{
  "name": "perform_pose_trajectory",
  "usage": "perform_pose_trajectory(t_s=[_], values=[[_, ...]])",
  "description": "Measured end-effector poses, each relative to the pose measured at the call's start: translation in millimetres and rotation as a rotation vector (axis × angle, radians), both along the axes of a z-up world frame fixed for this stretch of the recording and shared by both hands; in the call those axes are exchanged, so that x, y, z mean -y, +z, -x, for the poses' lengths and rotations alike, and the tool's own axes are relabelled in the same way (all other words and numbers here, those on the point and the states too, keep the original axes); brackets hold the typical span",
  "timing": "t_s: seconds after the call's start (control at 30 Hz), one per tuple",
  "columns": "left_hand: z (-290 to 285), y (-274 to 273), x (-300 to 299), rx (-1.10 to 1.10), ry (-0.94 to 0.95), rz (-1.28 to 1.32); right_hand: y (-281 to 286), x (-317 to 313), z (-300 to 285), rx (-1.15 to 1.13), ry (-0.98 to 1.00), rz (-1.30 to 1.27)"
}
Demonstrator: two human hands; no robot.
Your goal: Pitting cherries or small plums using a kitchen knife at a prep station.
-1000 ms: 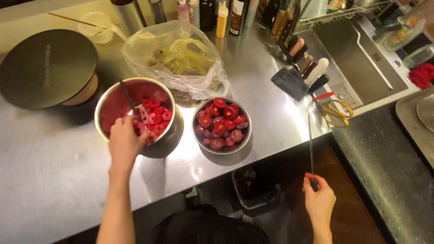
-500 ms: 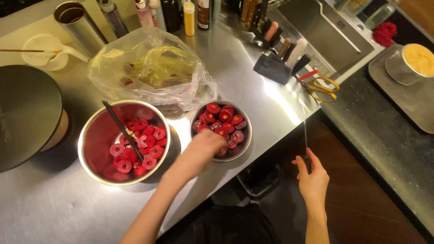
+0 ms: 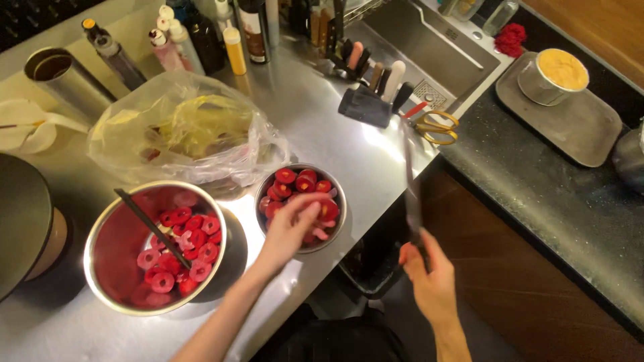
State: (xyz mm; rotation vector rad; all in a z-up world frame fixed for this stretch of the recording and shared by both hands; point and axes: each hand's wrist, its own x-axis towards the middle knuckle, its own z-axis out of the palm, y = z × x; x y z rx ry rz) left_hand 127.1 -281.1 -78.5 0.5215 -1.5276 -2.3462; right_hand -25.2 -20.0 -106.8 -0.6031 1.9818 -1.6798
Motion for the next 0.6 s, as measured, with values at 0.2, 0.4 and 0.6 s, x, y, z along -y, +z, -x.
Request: perform_pose_trajectory(t_s=[0.2, 0.4, 0.6], values=[[21, 22, -72, -0.133, 0.216, -0.503, 109, 29, -35, -0.621, 0.301, 0.046], [51, 52, -121, -0.149, 0.348, -0.504, 125, 2, -1, -0.723, 0.351, -0.022], [42, 7, -78, 0.385, 0.716, 0.753, 96, -43, 68, -0.463, 0.176, -0.048]])
